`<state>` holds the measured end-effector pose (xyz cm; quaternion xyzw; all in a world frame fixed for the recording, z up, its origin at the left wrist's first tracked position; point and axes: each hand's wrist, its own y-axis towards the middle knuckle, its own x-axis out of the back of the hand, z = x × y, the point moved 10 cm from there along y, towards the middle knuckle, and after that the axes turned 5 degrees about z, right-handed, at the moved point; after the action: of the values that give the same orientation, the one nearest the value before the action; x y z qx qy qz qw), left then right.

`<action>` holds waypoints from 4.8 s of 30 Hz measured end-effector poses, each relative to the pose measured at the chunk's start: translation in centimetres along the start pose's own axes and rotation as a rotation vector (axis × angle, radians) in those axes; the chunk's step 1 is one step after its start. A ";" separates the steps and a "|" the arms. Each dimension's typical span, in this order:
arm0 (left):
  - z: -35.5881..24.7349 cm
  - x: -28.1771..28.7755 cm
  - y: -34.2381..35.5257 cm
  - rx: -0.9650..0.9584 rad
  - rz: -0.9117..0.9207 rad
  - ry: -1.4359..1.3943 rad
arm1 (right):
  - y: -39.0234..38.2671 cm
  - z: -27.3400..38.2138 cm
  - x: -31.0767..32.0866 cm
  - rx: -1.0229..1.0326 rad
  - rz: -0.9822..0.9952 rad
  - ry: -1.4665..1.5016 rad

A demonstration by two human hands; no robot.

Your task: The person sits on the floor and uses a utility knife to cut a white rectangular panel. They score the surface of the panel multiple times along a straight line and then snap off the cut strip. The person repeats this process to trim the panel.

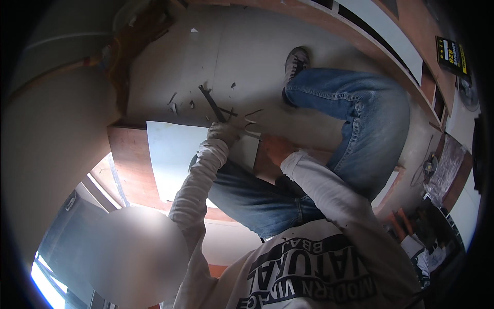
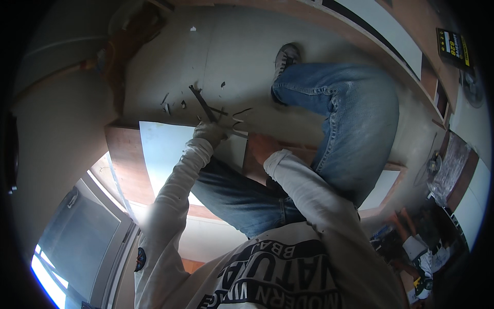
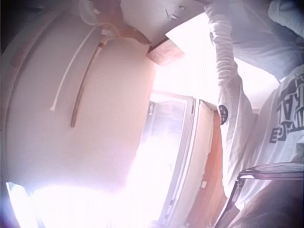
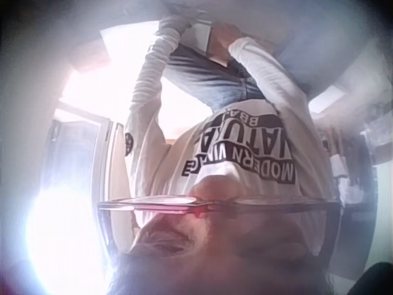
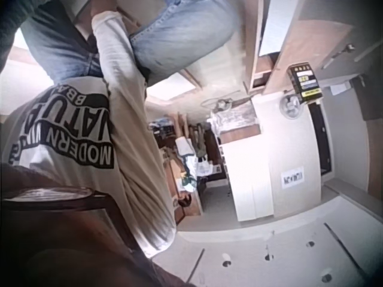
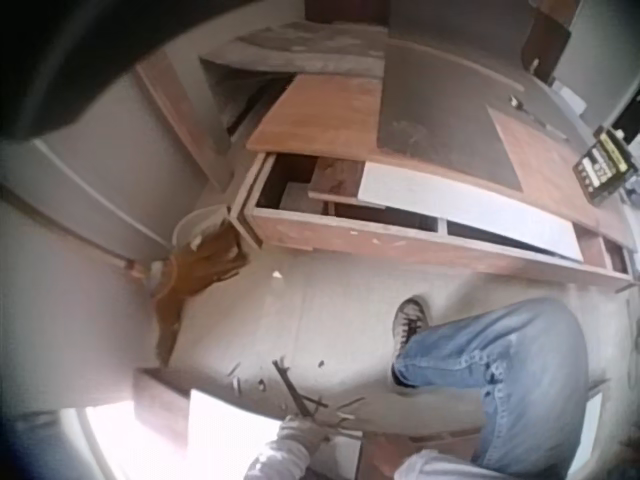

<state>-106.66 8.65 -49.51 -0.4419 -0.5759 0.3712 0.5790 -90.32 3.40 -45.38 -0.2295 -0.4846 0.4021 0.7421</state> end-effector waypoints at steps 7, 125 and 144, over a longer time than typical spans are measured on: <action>-2.3 1.3 -2.0 -0.226 -0.015 0.117 | -2.3 3.8 2.4 0.087 -0.029 -0.218; 6.9 -5.7 -5.4 0.696 -0.393 -1.181 | 13.6 -4.3 -7.3 0.044 0.165 0.542; 13.2 -5.1 -10.1 0.809 -0.718 -1.755 | 15.4 7.7 -4.0 0.460 0.308 0.380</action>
<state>-120.88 1.58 -42.45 0.4108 -0.7260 0.5344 0.1367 -103.86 8.53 -55.47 -0.1975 -0.1937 0.5584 0.7821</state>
